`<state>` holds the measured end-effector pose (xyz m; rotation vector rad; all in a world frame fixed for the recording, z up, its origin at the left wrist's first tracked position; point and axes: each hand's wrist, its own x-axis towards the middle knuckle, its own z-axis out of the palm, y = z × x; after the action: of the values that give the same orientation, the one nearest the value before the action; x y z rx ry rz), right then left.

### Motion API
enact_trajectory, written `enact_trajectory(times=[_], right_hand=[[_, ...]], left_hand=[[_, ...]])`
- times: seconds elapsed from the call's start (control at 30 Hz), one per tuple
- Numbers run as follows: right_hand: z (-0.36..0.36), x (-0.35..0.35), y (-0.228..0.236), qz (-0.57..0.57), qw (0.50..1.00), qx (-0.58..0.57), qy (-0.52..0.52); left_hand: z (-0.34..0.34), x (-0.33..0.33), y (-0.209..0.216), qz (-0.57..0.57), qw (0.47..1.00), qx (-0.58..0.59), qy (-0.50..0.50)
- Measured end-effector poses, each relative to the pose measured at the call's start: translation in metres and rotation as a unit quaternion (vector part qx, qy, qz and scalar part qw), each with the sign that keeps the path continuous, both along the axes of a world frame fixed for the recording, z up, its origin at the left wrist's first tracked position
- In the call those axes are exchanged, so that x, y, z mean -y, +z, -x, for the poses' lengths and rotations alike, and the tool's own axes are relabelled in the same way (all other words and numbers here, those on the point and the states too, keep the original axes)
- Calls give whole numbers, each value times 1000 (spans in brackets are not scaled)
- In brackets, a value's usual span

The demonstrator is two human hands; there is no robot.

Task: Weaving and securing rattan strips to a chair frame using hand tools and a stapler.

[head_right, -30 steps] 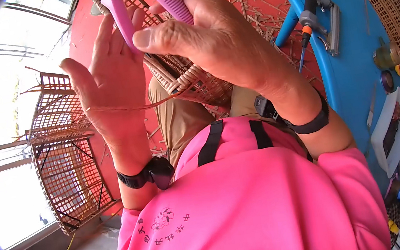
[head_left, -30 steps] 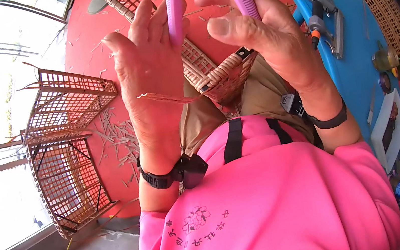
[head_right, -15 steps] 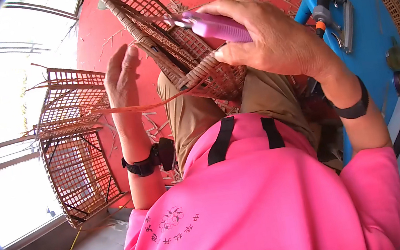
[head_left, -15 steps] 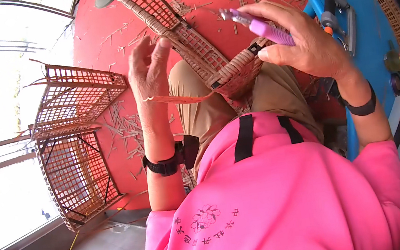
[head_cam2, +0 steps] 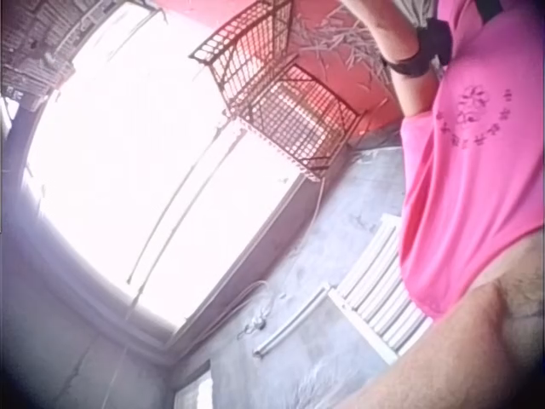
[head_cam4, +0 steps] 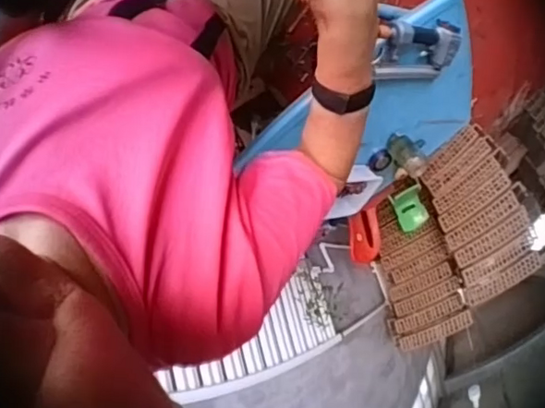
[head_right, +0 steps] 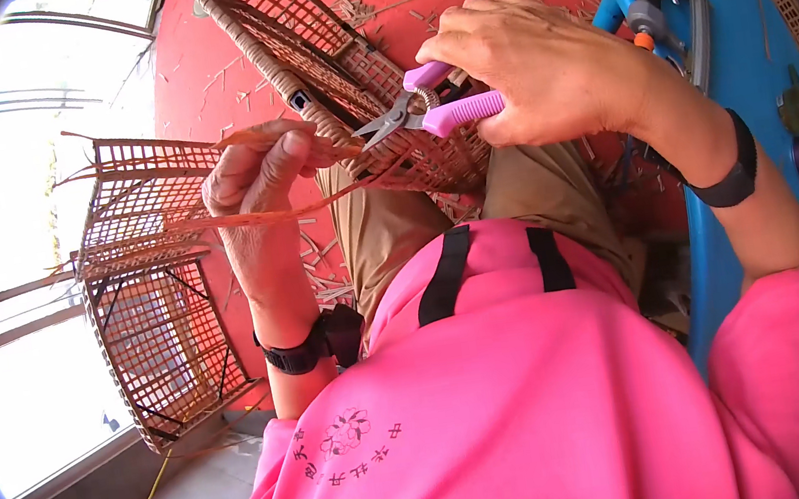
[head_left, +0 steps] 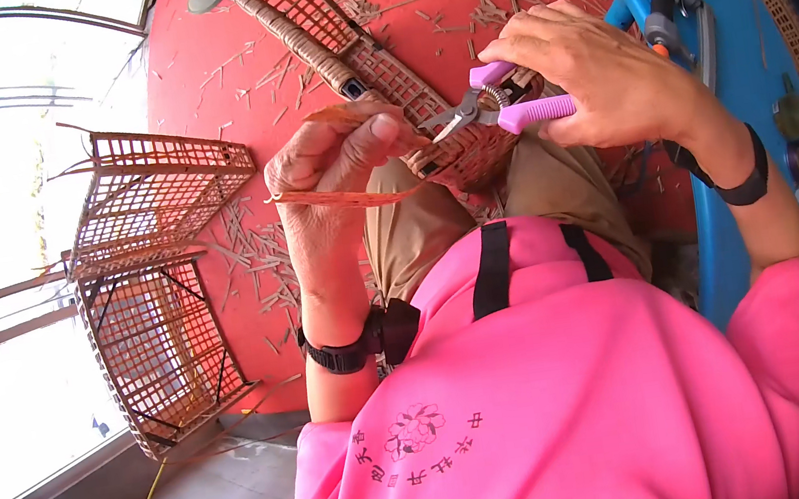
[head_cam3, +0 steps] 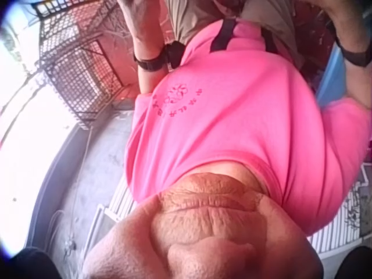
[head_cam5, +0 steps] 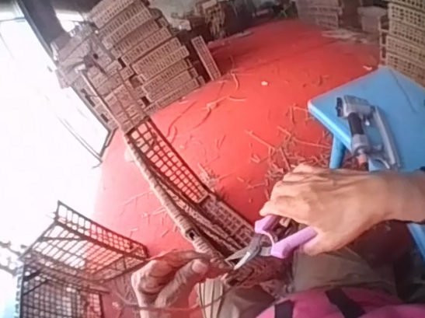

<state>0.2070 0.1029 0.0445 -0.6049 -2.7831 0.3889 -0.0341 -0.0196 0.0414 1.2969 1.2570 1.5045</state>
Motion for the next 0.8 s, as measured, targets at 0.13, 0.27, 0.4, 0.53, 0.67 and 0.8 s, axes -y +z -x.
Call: enact_trajectory(times=[0.13, 0.27, 0.4, 0.53, 0.67, 0.8], right_hand=[[6, -7, 1, 12, 998, 28, 49], [13, -12, 3, -3, 998, 29, 60], [15, -13, 11, -45, 994, 50, 85], [20, -16, 15, -59, 992, 60, 94], [26, -20, 22, -21, 990, 96, 97], [28, -25, 26, 41, 989, 111, 86]], left_hand=[[-2, 11, -2, -8, 1000, -4, 25], [-1, 16, -3, 4, 1000, -2, 27], [2, 21, -3, 14, 1000, 8, 13], [2, 20, -5, -1, 1000, 20, 15], [6, 14, -13, -29, 999, 22, 23], [12, 11, -15, -25, 999, 13, 35]])
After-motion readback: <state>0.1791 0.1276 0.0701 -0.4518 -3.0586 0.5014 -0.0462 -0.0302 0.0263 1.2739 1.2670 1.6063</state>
